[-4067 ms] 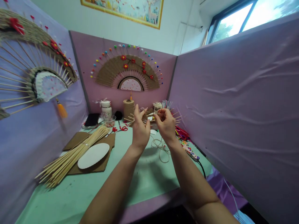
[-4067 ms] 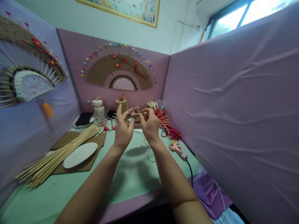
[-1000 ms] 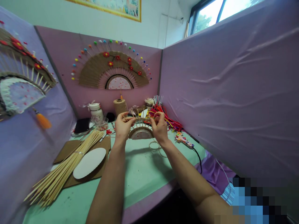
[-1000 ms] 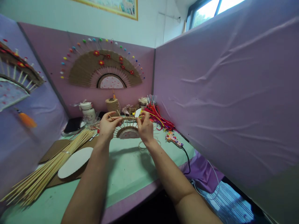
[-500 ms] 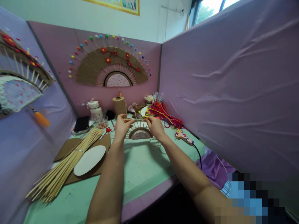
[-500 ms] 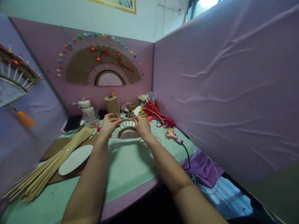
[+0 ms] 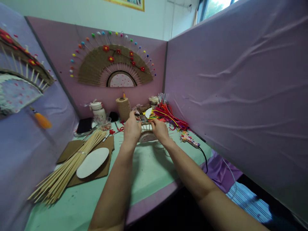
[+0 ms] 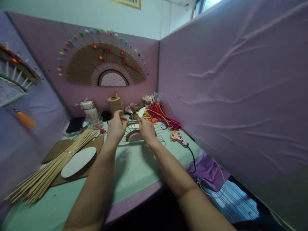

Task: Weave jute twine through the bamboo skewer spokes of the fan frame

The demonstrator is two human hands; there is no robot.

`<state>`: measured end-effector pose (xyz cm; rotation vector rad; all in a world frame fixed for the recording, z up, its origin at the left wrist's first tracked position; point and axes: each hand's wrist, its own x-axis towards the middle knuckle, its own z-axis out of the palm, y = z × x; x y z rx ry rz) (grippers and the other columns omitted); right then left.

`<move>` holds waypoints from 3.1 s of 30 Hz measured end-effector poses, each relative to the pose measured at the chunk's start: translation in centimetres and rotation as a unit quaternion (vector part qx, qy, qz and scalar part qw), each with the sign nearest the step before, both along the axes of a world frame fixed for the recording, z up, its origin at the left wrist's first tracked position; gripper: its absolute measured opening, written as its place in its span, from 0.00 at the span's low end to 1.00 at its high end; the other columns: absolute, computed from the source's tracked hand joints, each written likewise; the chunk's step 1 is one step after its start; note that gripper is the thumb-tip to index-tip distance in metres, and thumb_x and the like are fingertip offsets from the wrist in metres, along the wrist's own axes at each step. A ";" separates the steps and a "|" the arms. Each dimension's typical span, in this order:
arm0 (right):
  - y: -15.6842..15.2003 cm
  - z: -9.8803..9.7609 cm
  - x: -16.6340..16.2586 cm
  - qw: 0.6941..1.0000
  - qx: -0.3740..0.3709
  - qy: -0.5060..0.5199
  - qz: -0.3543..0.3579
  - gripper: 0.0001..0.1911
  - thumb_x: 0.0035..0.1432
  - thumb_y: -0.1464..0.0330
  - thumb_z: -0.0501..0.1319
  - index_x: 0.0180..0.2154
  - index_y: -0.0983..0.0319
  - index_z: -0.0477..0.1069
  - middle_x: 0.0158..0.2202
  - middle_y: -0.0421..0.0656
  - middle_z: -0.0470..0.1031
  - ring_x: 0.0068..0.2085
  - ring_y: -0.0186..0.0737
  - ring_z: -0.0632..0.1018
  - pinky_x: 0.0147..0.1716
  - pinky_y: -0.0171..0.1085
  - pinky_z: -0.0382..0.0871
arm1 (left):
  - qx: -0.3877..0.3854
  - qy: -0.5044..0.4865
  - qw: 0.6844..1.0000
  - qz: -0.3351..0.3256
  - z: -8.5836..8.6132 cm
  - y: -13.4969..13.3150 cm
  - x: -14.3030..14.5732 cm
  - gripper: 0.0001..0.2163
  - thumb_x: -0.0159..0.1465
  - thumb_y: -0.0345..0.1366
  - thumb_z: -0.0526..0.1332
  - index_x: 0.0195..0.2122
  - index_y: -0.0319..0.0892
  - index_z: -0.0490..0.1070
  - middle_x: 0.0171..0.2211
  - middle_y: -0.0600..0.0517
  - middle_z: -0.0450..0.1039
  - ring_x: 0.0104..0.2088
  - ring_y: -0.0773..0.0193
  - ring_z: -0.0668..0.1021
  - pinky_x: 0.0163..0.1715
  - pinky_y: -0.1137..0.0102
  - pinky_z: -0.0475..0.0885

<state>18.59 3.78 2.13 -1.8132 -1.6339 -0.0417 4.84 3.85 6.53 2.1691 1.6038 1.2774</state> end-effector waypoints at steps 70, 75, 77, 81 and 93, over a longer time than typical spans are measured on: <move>0.3 -4.1 2.0 0.968 0.080 0.216 0.099 0.14 0.57 0.67 0.55 0.37 0.62 0.79 0.32 0.43 0.80 0.31 0.38 0.76 0.34 0.34 0.67 | -0.141 -0.078 0.983 -0.091 -4.0 3.9 -0.4 0.21 0.60 0.29 0.58 0.55 0.39 0.62 0.34 0.49 0.77 0.25 0.66 0.78 0.32 0.71 0.72; 0.4 -4.4 1.6 0.971 0.073 0.207 0.094 0.15 0.57 0.71 0.54 0.39 0.60 0.79 0.37 0.44 0.82 0.37 0.40 0.79 0.39 0.35 0.69 | -0.112 -0.026 0.990 -0.077 -3.8 3.7 -0.4 0.25 0.58 0.27 0.60 0.58 0.38 0.61 0.39 0.46 0.77 0.33 0.62 0.80 0.40 0.67 0.72; 0.2 -4.4 1.3 0.972 0.069 0.207 0.086 0.15 0.57 0.72 0.54 0.40 0.59 0.78 0.40 0.44 0.81 0.40 0.40 0.79 0.41 0.36 0.69 | -0.097 -0.019 0.992 -0.076 -3.2 3.3 -0.4 0.28 0.57 0.26 0.60 0.60 0.38 0.58 0.42 0.45 0.77 0.38 0.59 0.80 0.44 0.65 0.71; -0.1 -4.4 0.8 0.972 0.063 0.211 0.077 0.15 0.57 0.73 0.54 0.40 0.59 0.78 0.41 0.44 0.81 0.40 0.40 0.80 0.42 0.36 0.69 | 0.030 -0.022 0.999 -0.034 -1.6 1.7 0.0 0.30 0.57 0.25 0.60 0.61 0.39 0.57 0.55 0.40 0.69 0.54 0.53 0.73 0.54 0.61 0.66; -0.8 -4.7 1.0 0.971 0.080 0.207 0.093 0.15 0.58 0.70 0.53 0.40 0.60 0.78 0.35 0.43 0.81 0.33 0.39 0.78 0.36 0.34 0.68 | -0.003 0.082 0.988 -0.129 -2.6 0.0 3.0 0.32 0.60 0.22 0.51 0.66 0.49 0.51 0.63 0.45 0.62 0.54 0.52 0.74 0.51 0.64 0.67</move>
